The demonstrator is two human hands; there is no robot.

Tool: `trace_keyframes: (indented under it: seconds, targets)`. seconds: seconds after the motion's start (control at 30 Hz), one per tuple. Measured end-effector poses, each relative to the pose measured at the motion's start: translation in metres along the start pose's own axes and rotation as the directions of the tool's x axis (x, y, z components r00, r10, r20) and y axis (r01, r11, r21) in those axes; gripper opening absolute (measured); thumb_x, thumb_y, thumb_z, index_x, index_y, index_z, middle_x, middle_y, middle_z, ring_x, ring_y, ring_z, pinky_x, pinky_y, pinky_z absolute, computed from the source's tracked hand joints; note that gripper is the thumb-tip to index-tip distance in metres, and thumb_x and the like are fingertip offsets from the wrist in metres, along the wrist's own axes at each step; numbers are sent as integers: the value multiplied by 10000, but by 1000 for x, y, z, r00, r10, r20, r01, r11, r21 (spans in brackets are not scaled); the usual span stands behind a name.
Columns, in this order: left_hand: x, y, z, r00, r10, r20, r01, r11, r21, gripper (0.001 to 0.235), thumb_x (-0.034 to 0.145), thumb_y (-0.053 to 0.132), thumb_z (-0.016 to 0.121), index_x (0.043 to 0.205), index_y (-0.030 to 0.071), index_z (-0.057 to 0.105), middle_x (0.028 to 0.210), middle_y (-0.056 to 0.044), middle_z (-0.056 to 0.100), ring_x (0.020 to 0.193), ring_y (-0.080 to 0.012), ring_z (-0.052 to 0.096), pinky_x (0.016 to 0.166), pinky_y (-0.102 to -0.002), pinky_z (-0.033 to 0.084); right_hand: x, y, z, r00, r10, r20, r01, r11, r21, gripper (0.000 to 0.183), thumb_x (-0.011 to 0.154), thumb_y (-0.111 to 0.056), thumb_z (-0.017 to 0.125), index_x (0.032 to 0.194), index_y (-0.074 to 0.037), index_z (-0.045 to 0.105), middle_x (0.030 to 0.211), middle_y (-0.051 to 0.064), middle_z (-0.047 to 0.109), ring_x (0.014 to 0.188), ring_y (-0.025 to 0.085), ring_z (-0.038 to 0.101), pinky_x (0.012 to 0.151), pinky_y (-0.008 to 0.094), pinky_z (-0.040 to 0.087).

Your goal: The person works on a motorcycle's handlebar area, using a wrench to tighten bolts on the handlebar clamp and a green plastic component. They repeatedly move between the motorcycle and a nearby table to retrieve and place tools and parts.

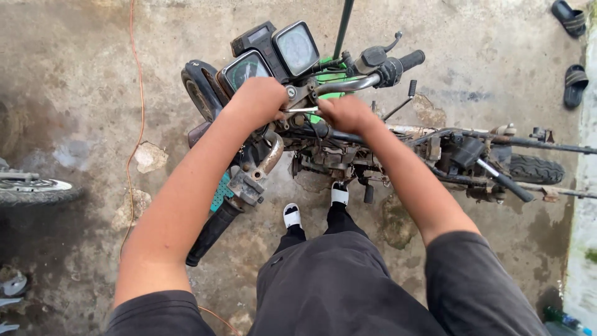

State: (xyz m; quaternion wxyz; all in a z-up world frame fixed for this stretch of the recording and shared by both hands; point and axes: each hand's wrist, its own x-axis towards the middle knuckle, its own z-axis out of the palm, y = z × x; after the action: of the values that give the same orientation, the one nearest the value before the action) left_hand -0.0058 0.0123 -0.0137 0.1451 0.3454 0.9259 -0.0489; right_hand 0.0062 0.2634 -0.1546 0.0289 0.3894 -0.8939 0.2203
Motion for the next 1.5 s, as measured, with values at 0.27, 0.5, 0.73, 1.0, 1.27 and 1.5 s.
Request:
trace_keyframes:
  seconds: [0.27,0.5,0.73,1.0,1.27,1.5]
  targets:
    - [-18,-3,9,993,17,-115,-27,996,-86,125,877,355,782,924,244,816,898,-41,783,931,-312,742,922,-510,543,-14,-24,-11,981,51,-189,-31,994,106,158,1051,-269,566,1053,-121,619,812,145,580,750,423,648,662,514,527]
    - [-23,-2,1,963,155,-221,-215,936,-279,96,951,229,746,970,155,805,904,-42,766,913,-324,730,845,-471,589,-16,-29,-27,937,312,-155,-209,859,468,172,1089,-286,627,974,-166,669,757,58,584,776,281,624,762,401,492]
    - [-14,-18,8,987,52,-151,-95,952,-292,35,901,212,791,902,227,822,804,7,757,840,-283,741,818,-440,605,-33,-170,-53,818,544,184,-531,594,604,309,1079,-278,500,929,-53,649,743,255,646,755,480,654,704,547,505]
    - [16,-33,32,990,131,-55,-137,980,-143,61,814,304,831,867,280,811,824,-31,769,892,-312,747,793,-482,639,4,-239,-8,571,682,456,-391,-262,882,343,1115,-323,368,991,-65,556,666,79,472,480,208,566,371,415,585]
    - [8,-20,-5,965,224,139,-222,975,-29,154,830,151,738,947,208,821,828,-95,739,832,-338,689,647,-487,556,1,-230,11,601,677,425,-413,-192,890,347,1121,-364,359,865,-133,398,620,19,374,438,150,377,354,330,366]
    - [11,-14,10,994,111,26,-110,994,-20,60,830,252,832,855,202,811,805,-90,759,831,-352,749,758,-496,643,-33,-155,-6,714,637,289,-653,458,603,384,1090,-373,404,1082,-77,648,976,287,704,1024,516,659,874,598,524]
